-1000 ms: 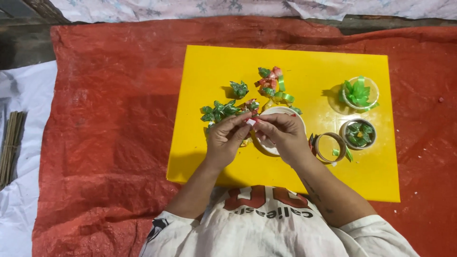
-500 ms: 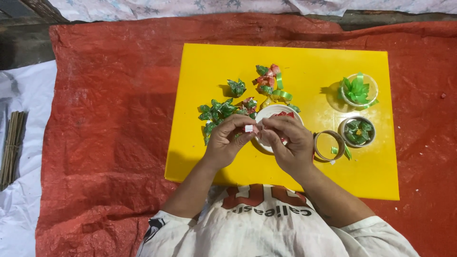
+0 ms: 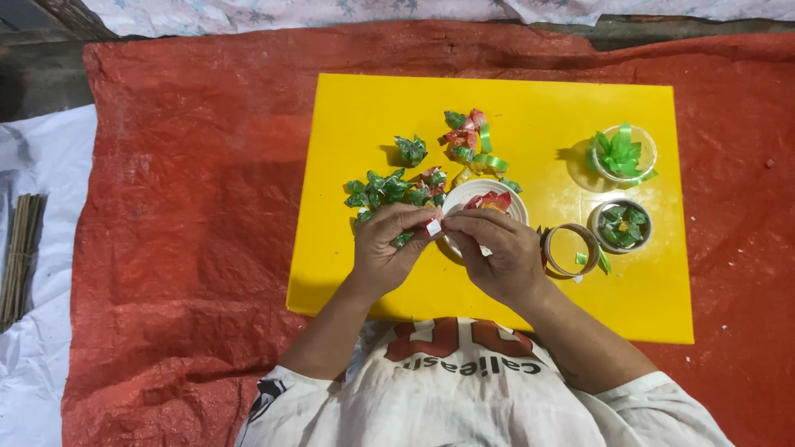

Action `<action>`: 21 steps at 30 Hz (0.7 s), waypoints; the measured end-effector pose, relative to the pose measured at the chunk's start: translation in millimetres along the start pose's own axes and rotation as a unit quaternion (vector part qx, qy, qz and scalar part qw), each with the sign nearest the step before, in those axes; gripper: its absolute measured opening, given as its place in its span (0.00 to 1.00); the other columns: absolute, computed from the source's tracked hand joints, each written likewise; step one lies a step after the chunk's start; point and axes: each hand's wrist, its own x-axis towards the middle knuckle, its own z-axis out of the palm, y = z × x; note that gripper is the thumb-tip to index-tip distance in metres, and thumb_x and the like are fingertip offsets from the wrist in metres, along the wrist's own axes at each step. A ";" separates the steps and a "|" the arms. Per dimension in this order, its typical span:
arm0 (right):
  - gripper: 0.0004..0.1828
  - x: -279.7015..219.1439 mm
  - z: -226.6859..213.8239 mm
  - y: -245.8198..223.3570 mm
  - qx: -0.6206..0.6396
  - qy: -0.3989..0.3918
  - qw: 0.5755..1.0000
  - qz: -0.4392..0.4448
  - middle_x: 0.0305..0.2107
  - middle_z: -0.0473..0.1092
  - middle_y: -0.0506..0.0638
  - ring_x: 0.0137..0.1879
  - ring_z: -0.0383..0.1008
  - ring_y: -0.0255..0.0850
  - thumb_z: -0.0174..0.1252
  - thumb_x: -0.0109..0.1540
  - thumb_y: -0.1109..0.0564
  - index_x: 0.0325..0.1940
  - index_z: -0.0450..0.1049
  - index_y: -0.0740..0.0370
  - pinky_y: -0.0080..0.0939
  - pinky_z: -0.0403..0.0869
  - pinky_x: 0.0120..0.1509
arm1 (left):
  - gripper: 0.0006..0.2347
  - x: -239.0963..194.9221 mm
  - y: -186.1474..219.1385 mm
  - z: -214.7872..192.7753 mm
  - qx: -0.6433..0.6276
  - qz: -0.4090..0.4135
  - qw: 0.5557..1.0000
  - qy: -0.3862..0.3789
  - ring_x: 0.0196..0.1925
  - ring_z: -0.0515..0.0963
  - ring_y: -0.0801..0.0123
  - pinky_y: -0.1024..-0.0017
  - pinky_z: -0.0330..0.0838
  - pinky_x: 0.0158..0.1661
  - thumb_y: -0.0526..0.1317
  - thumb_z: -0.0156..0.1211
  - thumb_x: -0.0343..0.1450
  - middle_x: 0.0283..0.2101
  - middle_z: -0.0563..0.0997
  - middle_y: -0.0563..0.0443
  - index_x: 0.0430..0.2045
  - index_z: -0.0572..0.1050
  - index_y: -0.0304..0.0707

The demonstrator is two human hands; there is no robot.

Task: Attaching small green decorative leaves and tape to a red flower on a plate.

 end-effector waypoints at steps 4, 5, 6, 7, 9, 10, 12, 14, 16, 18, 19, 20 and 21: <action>0.09 0.3 1.0 1.5 -0.032 0.004 0.999 -0.044 0.35 0.78 0.62 0.42 0.82 0.58 0.60 0.61 0.72 0.41 0.80 0.67 0.53 0.82 0.45 | 0.10 3.7 -4.7 1.9 0.042 0.059 0.997 -0.006 0.44 0.87 0.54 0.63 0.83 0.43 0.30 0.71 0.67 0.42 0.84 0.43 0.41 0.84 0.34; 0.09 0.8 0.9 0.3 -0.033 -0.001 0.999 -0.037 0.34 0.77 0.61 0.41 0.81 0.57 0.58 0.61 0.72 0.42 0.79 0.67 0.53 0.82 0.44 | 0.10 4.9 -5.4 2.2 0.109 0.129 0.986 -0.006 0.51 0.82 0.50 0.58 0.81 0.48 0.31 0.71 0.67 0.48 0.80 0.43 0.41 0.82 0.38; 0.09 2.6 0.5 -0.2 -0.034 -0.005 0.999 -0.032 0.33 0.76 0.61 0.40 0.80 0.56 0.57 0.62 0.73 0.43 0.78 0.67 0.52 0.82 0.43 | 0.10 7.7 -6.5 2.6 0.175 0.200 0.964 -0.006 0.58 0.78 0.46 0.53 0.79 0.53 0.33 0.72 0.67 0.53 0.76 0.42 0.40 0.80 0.42; 0.09 -1.3 2.8 4.6 -0.033 -0.004 0.999 -0.032 0.33 0.76 0.61 0.40 0.80 0.56 0.57 0.62 0.73 0.43 0.78 0.67 0.52 0.82 0.43 | 0.10 9.9 -7.3 3.0 0.176 0.201 0.964 -0.007 0.58 0.78 0.46 0.53 0.79 0.53 0.33 0.72 0.67 0.53 0.76 0.42 0.40 0.80 0.42; 0.06 -10.3 7.6 13.2 0.031 -0.004 1.000 -0.001 0.34 0.74 0.57 0.43 0.79 0.53 0.52 0.65 0.69 0.44 0.73 0.66 0.49 0.81 0.42 | 0.06 12.3 -8.1 3.9 0.233 0.298 0.924 -0.050 0.53 0.82 0.47 0.53 0.80 0.51 0.37 0.63 0.74 0.47 0.79 0.44 0.41 0.76 0.39; 0.06 -18.2 11.0 16.4 0.031 -0.004 1.000 -0.001 0.34 0.74 0.57 0.43 0.79 0.53 0.52 0.65 0.69 0.44 0.73 0.66 0.49 0.81 0.42 | 0.06 12.1 -7.5 7.7 0.233 0.298 0.924 -0.051 0.53 0.82 0.47 0.53 0.80 0.51 0.37 0.63 0.74 0.47 0.79 0.44 0.41 0.76 0.39; 0.09 -34.3 17.2 22.7 0.234 -0.013 0.967 0.103 0.34 0.72 0.53 0.42 0.76 0.42 0.43 0.70 0.65 0.46 0.71 0.65 0.42 0.82 0.43 | 0.07 11.9 -6.1 15.8 0.283 0.379 0.881 0.011 0.45 0.86 0.51 0.55 0.85 0.47 0.34 0.70 0.68 0.41 0.83 0.46 0.36 0.79 0.37; 0.09 -46.7 19.2 28.8 0.314 -0.024 0.932 0.181 0.34 0.71 0.54 0.41 0.77 0.43 0.42 0.70 0.62 0.46 0.70 0.65 0.45 0.83 0.43 | 0.08 7.9 -7.8 18.3 0.259 0.384 0.886 0.019 0.44 0.86 0.51 0.55 0.85 0.46 0.34 0.69 0.68 0.41 0.83 0.45 0.38 0.79 0.35; 0.10 -52.9 20.2 28.9 0.391 -0.035 0.883 0.257 0.34 0.70 0.54 0.39 0.78 0.43 0.42 0.71 0.60 0.46 0.69 0.64 0.48 0.84 0.42 | 0.09 7.7 -4.4 16.5 0.235 0.388 0.891 0.029 0.43 0.87 0.51 0.54 0.85 0.45 0.35 0.69 0.68 0.40 0.84 0.43 0.40 0.80 0.34; 0.08 -53.0 21.8 22.4 0.489 -0.031 0.789 0.370 0.30 0.68 0.52 0.36 0.79 0.43 0.41 0.70 0.60 0.46 0.67 0.64 0.49 0.85 0.40 | 0.06 10.4 5.0 8.7 0.137 0.273 0.949 -0.082 0.26 0.83 0.55 0.56 0.82 0.34 0.35 0.52 0.73 0.28 0.79 0.49 0.30 0.78 0.38; 0.08 -57.2 23.4 20.8 0.490 -0.030 0.789 0.370 0.30 0.68 0.52 0.36 0.79 0.43 0.41 0.70 0.60 0.46 0.67 0.64 0.49 0.85 0.40 | 0.06 15.6 2.9 1.8 0.137 0.272 0.949 -0.083 0.26 0.83 0.55 0.56 0.82 0.34 0.35 0.52 0.73 0.28 0.79 0.49 0.30 0.78 0.38; 0.07 -61.8 26.2 18.1 0.502 -0.026 0.757 0.417 0.32 0.69 0.50 0.35 0.78 0.41 0.44 0.69 0.59 0.45 0.68 0.62 0.44 0.83 0.37 | 0.02 20.3 1.5 -6.2 0.047 0.242 0.964 0.098 0.28 0.79 0.60 0.59 0.79 0.39 0.34 0.56 0.73 0.29 0.76 0.50 0.31 0.74 0.39; 0.06 -66.2 29.3 15.2 0.513 -0.022 0.724 0.462 0.33 0.70 0.48 0.35 0.77 0.38 0.47 0.68 0.58 0.44 0.68 0.61 0.39 0.81 0.34 | 0.05 24.9 0.1 -14.7 -0.044 0.201 0.939 0.275 0.31 0.76 0.66 0.63 0.77 0.45 0.33 0.60 0.74 0.30 0.73 0.52 0.31 0.69 0.39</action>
